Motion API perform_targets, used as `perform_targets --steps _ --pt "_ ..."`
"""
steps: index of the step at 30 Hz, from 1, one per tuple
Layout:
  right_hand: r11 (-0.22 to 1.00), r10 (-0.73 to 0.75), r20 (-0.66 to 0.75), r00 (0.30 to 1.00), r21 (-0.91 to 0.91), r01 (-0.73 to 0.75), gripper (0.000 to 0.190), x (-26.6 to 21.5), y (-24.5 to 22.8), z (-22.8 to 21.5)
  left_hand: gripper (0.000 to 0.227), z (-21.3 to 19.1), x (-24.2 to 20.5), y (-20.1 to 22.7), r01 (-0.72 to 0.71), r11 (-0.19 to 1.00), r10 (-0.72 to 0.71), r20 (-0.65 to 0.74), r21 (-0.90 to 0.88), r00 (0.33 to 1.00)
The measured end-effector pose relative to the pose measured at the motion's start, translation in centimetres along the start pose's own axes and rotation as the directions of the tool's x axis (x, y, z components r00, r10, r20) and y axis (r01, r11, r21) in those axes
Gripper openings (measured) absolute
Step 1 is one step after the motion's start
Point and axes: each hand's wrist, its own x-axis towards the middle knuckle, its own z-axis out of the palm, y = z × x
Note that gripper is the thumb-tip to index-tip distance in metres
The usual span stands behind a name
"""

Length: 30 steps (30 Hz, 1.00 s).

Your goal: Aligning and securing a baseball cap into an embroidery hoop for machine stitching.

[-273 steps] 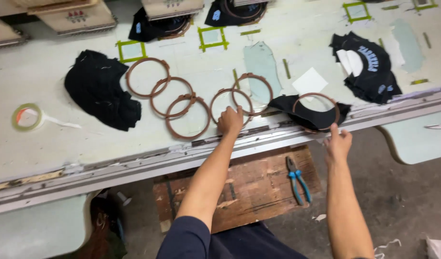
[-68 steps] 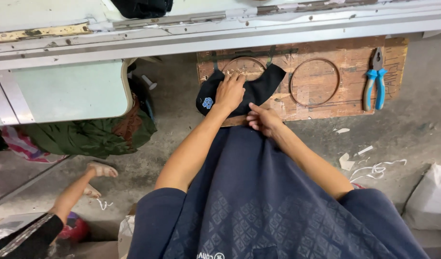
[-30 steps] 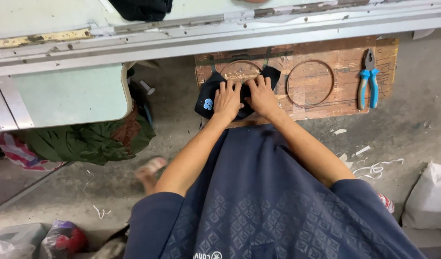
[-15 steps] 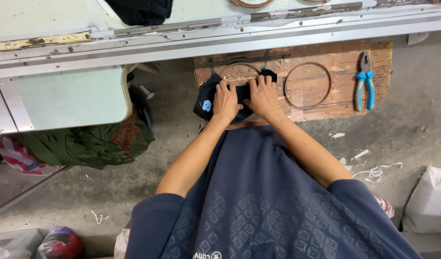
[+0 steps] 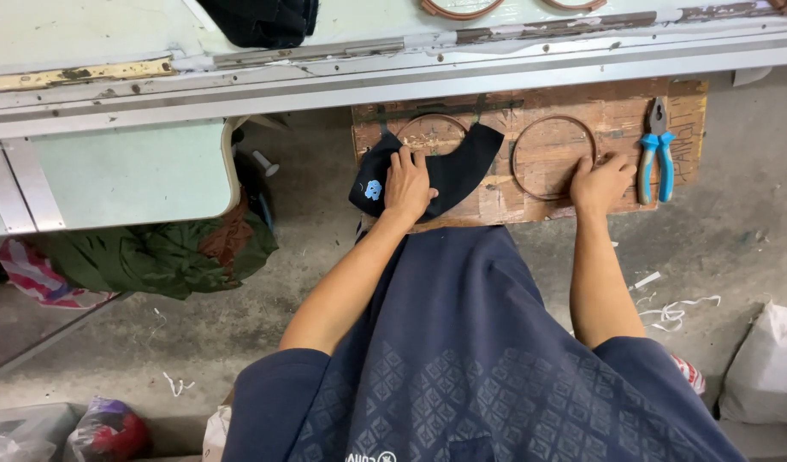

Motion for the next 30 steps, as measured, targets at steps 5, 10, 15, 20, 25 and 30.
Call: perform_targets --steps 5,10,15,20,25,30 --pt "0.999 -0.006 -0.083 0.997 0.049 0.01 0.043 -0.6 -1.9 -2.2 0.077 -0.6 -0.3 -0.2 -0.033 0.999 0.033 0.0 0.0 0.999" --pt "0.987 0.037 -0.102 0.994 0.159 -0.021 0.049 -1.3 -3.6 -0.9 0.073 -1.5 -1.0 0.4 -0.065 0.997 0.064 0.029 0.042 0.998" --pt "0.98 0.19 0.064 0.98 0.042 -0.193 0.04 -0.1 -1.9 -0.7 0.078 -0.7 -0.2 0.1 -0.073 0.996 0.072 0.025 0.055 0.997" --pt "0.992 0.047 -0.044 0.998 0.123 -0.042 0.04 -0.3 -3.2 -2.3 0.079 -0.8 0.1 0.1 -0.049 0.998 0.049 0.011 0.041 0.999" --pt "0.749 -0.538 0.132 0.833 0.528 0.4 0.015 -5.1 -13.4 -7.8 0.066 -3.2 -1.8 1.4 -0.251 0.968 0.25 -0.152 0.016 0.956" --pt "0.603 -0.78 0.472 0.411 0.393 0.694 0.045 -8.2 -14.9 -4.8 0.054 1.0 -2.5 -0.4 -0.403 0.915 0.395 0.15 0.03 0.906"
